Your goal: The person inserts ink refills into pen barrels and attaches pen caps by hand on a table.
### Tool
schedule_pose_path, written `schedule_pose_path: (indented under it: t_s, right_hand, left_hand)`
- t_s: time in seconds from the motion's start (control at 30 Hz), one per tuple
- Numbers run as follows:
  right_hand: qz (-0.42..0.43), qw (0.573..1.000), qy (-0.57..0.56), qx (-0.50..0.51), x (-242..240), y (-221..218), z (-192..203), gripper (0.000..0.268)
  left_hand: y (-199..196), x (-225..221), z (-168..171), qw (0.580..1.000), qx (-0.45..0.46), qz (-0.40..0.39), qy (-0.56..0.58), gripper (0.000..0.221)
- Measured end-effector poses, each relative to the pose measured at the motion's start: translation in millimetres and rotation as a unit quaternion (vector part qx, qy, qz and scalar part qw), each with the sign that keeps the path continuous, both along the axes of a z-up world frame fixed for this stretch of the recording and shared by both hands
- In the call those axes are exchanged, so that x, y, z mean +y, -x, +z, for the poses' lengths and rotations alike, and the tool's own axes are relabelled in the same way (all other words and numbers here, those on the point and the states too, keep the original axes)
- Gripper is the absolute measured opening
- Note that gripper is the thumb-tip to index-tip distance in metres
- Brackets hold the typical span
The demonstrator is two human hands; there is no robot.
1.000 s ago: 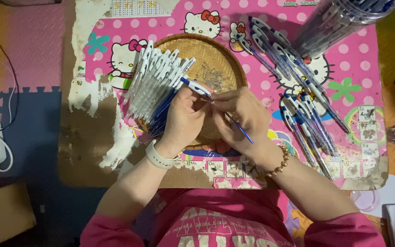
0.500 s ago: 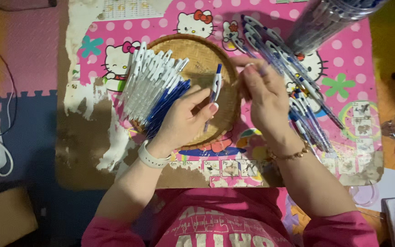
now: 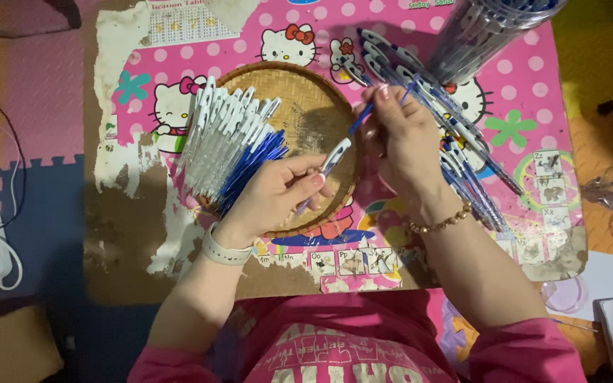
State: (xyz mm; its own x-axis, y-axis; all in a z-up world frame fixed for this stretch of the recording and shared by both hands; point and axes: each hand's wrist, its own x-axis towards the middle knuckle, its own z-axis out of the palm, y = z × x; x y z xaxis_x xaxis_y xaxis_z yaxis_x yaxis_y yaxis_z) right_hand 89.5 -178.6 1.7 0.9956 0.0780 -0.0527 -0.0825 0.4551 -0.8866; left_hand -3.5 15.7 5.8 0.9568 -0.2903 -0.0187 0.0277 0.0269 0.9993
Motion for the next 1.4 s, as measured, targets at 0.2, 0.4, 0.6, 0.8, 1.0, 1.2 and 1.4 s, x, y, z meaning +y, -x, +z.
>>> schedule_pose_path:
  t_s: [0.2, 0.4, 0.6, 0.8, 1.0, 1.2, 1.4]
  right_hand:
    - [0.005, 1.000, -0.014, 0.010, -16, -13, -5, 0.025]
    - [0.078, 0.995, 0.032, 0.048, -4, 6, -3, 0.015]
    - [0.158, 0.976, -0.041, 0.142, 9, 13, 7, 0.017]
    - [0.225, 0.952, -0.038, 0.204, -1, 8, 15, 0.018]
    - [0.242, 0.953, -0.077, 0.165, -1, 6, -8, 0.021]
    - [0.144, 0.977, 0.140, 0.069, -2, 7, 6, 0.014]
    - [0.070, 0.923, 0.372, -0.070, -10, 6, 17, 0.013]
  left_hand:
    - [-1, 3, 3, 0.998, -0.019, 0.046, -0.042, 0.037]
    - [2, 3, 55, 0.970, -0.066, 0.099, -0.214, 0.032]
    - [-1, 4, 106, 0.796, -0.341, 0.061, -0.496, 0.008]
    - [-2, -13, 149, 0.629, -0.511, 0.023, -0.586, 0.038]
    - [0, -1, 165, 0.637, -0.440, -0.042, -0.632, 0.016]
    - [15, 34, 159, 0.705, -0.426, 0.024, -0.567, 0.029]
    - [31, 66, 122, 0.802, -0.338, 0.126, -0.476, 0.011]
